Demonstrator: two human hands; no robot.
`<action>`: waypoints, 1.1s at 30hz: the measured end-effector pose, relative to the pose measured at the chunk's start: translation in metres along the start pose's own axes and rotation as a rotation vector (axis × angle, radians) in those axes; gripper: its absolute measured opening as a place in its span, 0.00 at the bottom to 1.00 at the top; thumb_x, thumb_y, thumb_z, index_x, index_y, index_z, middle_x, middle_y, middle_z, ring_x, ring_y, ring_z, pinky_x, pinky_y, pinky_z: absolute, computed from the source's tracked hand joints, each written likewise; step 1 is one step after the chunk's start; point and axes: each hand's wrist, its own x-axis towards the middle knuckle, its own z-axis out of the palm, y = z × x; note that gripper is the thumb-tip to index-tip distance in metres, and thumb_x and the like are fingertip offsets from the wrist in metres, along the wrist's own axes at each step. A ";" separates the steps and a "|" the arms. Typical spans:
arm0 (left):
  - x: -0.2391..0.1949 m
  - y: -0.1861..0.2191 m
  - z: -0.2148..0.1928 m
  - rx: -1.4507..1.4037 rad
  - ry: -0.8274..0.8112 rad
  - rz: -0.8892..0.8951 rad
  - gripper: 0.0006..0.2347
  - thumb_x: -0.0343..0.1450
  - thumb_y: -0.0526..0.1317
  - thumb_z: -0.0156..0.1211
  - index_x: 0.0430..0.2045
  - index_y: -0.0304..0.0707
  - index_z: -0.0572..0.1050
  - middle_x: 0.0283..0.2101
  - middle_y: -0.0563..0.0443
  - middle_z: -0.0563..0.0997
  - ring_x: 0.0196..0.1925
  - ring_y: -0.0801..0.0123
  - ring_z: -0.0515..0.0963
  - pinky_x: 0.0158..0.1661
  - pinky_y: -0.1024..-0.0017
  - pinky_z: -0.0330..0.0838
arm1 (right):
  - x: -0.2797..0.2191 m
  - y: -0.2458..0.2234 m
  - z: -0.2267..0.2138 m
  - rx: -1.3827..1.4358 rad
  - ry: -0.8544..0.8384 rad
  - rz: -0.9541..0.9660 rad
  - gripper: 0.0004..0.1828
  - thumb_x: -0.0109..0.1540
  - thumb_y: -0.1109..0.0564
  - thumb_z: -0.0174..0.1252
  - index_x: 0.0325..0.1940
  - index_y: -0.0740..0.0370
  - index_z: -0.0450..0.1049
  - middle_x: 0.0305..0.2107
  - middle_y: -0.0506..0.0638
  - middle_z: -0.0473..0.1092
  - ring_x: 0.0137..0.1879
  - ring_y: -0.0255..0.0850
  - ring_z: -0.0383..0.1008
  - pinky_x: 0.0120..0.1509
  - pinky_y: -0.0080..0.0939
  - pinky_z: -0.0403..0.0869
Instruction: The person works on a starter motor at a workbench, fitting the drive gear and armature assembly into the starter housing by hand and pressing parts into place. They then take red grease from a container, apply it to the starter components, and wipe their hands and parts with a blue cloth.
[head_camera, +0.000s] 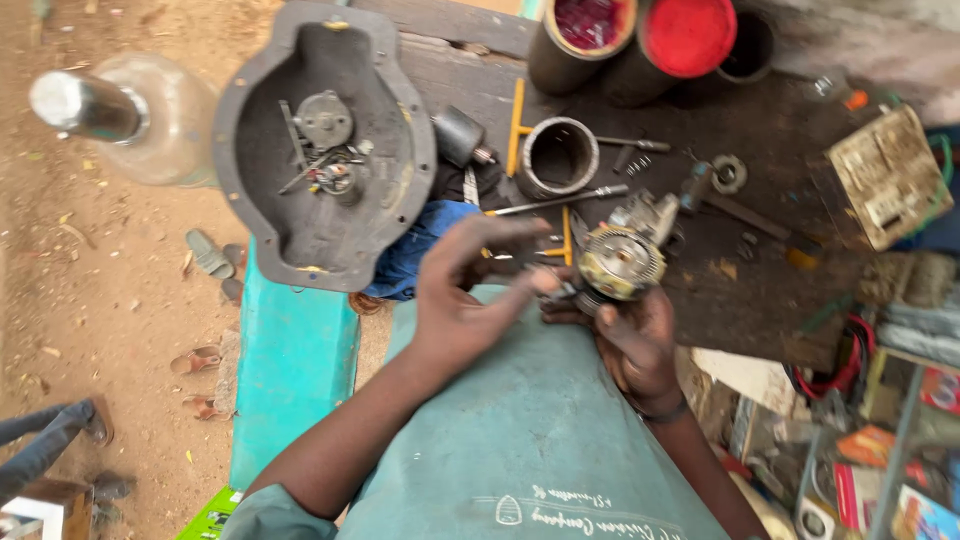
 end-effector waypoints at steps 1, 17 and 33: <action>-0.001 -0.007 -0.005 -0.009 -0.016 -0.006 0.16 0.70 0.32 0.69 0.51 0.31 0.76 0.52 0.48 0.78 0.54 0.72 0.82 0.51 0.73 0.83 | 0.000 0.002 0.000 -0.004 0.018 -0.006 0.39 0.67 0.54 0.61 0.75 0.74 0.53 0.58 0.72 0.69 0.66 0.59 0.73 0.63 0.62 0.79; -0.004 -0.027 -0.014 0.452 -0.175 0.018 0.23 0.64 0.49 0.75 0.46 0.34 0.79 0.42 0.47 0.78 0.46 0.61 0.78 0.47 0.66 0.72 | 0.010 0.030 -0.005 -0.234 -0.044 0.174 0.43 0.64 0.62 0.61 0.78 0.67 0.48 0.65 0.58 0.65 0.68 0.45 0.70 0.72 0.48 0.72; 0.011 -0.021 -0.007 0.500 -0.252 0.014 0.23 0.61 0.51 0.77 0.42 0.34 0.80 0.37 0.47 0.74 0.40 0.62 0.75 0.42 0.67 0.71 | 0.011 0.010 -0.002 -0.223 -0.047 -0.010 0.42 0.64 0.60 0.65 0.76 0.67 0.49 0.61 0.60 0.67 0.62 0.49 0.76 0.67 0.50 0.78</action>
